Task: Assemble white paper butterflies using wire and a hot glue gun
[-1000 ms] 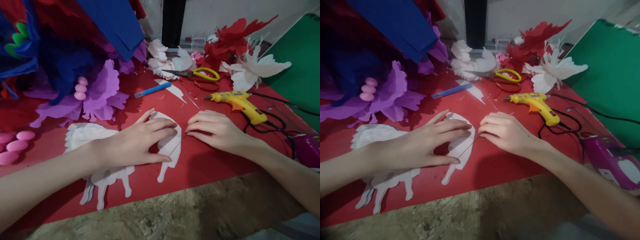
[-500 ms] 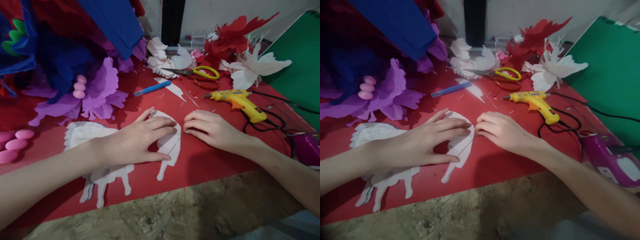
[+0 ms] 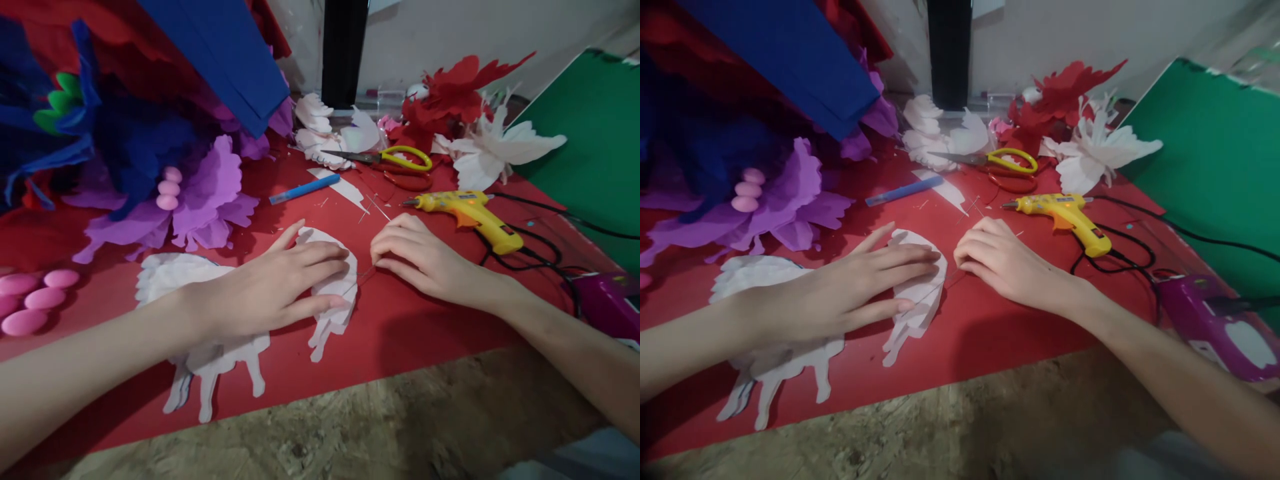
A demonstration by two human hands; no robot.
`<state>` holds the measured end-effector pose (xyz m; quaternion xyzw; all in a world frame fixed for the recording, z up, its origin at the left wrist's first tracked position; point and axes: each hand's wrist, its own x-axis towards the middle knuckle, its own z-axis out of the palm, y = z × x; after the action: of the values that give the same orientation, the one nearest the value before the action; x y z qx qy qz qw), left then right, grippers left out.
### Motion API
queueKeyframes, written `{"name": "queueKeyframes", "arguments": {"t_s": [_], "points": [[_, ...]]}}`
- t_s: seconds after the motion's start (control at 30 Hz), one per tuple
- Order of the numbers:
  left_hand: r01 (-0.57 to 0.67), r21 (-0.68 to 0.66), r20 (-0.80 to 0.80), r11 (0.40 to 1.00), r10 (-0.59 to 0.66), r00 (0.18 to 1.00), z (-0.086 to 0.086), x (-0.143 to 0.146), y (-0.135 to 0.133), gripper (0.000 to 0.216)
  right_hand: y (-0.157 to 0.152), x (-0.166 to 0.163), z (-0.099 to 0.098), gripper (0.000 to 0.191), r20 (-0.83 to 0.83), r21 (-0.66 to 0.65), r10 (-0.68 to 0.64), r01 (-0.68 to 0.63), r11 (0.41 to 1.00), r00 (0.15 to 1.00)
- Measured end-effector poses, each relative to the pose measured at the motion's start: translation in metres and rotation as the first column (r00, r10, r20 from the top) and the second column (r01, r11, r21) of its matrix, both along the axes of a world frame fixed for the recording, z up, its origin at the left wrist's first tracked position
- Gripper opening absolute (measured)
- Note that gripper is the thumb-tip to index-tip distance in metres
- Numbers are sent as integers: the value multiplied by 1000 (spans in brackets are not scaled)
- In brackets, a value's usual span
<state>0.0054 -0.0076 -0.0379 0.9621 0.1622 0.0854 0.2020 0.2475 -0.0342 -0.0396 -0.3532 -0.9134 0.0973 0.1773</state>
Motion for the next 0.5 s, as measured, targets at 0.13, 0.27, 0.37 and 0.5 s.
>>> {"name": "queueKeyframes", "arguments": {"t_s": [0.13,0.27,0.37,0.5], "points": [[-93,-68,-15,993,92,996,4,-1,6,37,2,1,5,16,-5,9,12,-12,1000,1000],[-178,-132,95,975,191,977,9,9,8,30,0,1,8,17,-13,28,27,-26,999,1000],[-226,-320,134,920,280,951,12,24,3,21,-2,-1,10,17,-25,44,18,-17,999,1000],[-309,-437,57,845,369,928,15,42,-4,14,-6,-5,11,16,-29,35,-32,33,999,999]]}}
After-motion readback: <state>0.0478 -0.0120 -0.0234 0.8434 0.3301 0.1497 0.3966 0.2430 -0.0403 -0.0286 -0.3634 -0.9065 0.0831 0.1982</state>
